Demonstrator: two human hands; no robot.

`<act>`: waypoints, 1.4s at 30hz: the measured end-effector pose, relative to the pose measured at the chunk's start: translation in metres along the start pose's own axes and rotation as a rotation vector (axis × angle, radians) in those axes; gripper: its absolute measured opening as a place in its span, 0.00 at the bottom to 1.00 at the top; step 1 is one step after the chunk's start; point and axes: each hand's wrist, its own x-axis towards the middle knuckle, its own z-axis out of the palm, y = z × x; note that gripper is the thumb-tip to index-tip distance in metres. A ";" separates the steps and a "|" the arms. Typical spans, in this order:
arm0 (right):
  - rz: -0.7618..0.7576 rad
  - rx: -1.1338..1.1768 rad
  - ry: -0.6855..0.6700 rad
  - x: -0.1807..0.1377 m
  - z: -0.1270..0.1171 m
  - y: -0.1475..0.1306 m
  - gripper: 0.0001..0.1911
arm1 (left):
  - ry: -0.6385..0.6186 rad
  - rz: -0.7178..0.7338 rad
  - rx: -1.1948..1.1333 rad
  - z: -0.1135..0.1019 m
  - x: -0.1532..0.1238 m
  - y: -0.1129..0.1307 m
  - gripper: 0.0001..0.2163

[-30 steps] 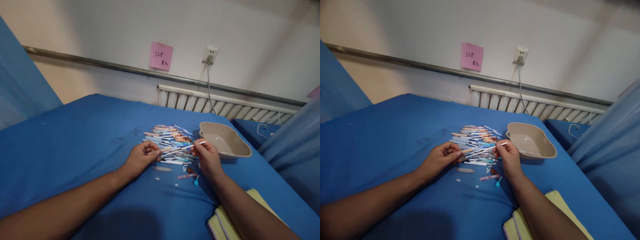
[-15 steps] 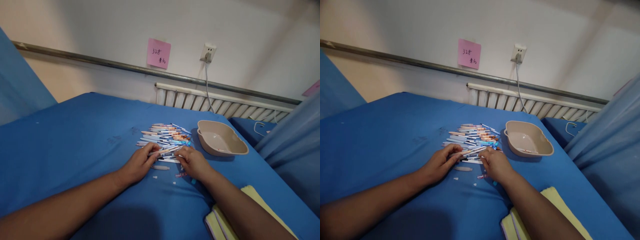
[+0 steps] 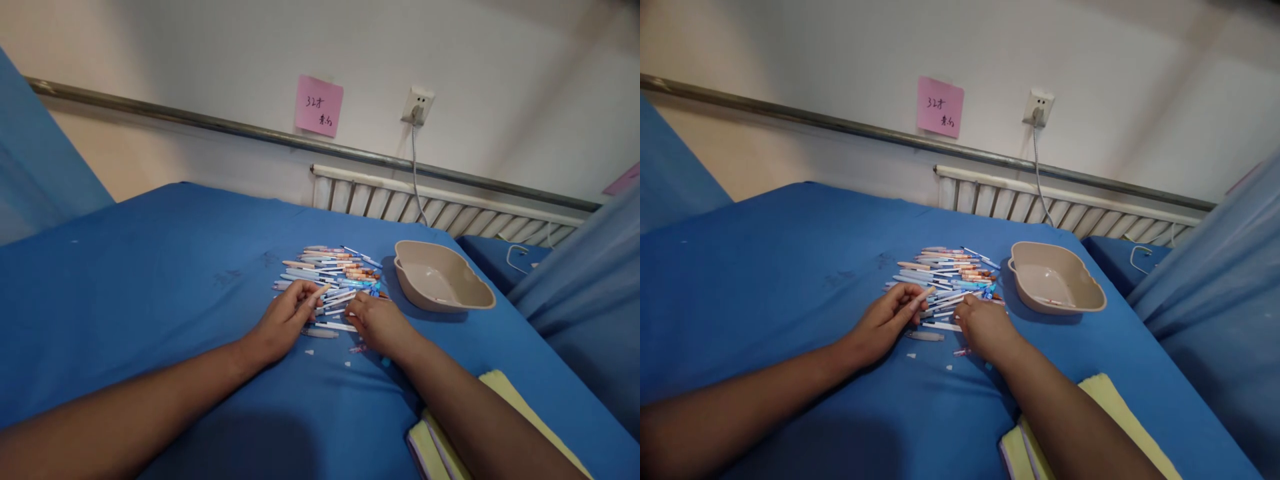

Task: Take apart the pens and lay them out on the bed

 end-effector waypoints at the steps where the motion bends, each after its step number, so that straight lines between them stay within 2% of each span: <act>1: 0.010 -0.008 -0.002 0.001 0.000 -0.001 0.10 | 0.010 -0.005 -0.030 0.001 0.001 -0.001 0.10; 5: 0.023 -0.033 0.018 0.001 -0.002 -0.004 0.09 | 0.018 -0.066 -0.273 0.003 0.004 -0.001 0.10; 10: 0.054 -0.021 0.026 0.001 -0.003 -0.010 0.07 | -0.014 -0.243 -0.683 -0.004 0.007 0.002 0.11; 16: 0.098 0.006 0.091 0.003 0.001 -0.004 0.07 | -0.059 -0.342 -0.860 -0.008 0.007 0.008 0.06; 19: 0.110 0.132 0.165 0.001 0.002 -0.002 0.06 | -0.063 -0.337 -0.790 -0.005 0.005 0.011 0.06; 23: 0.012 0.257 0.267 -0.002 0.000 -0.014 0.04 | -0.113 -0.345 -0.493 -0.001 0.001 0.013 0.11; 25: -0.042 0.286 0.283 -0.003 -0.003 -0.025 0.04 | -0.158 -0.321 -0.414 -0.001 -0.001 0.012 0.16; 28: -0.086 0.307 0.292 0.000 -0.008 -0.037 0.05 | -0.190 -0.287 -0.368 -0.004 -0.003 0.011 0.20; 34: -0.084 0.367 0.332 0.009 -0.009 -0.043 0.04 | -0.225 -0.306 -0.330 -0.010 -0.004 0.008 0.20; 38: 0.003 0.593 0.425 0.004 -0.003 -0.042 0.05 | -0.249 -0.342 -0.358 -0.011 -0.002 0.007 0.19; 42: 0.217 0.992 0.547 -0.004 -0.003 -0.028 0.18 | -0.254 -0.360 -0.445 -0.011 0.000 0.008 0.17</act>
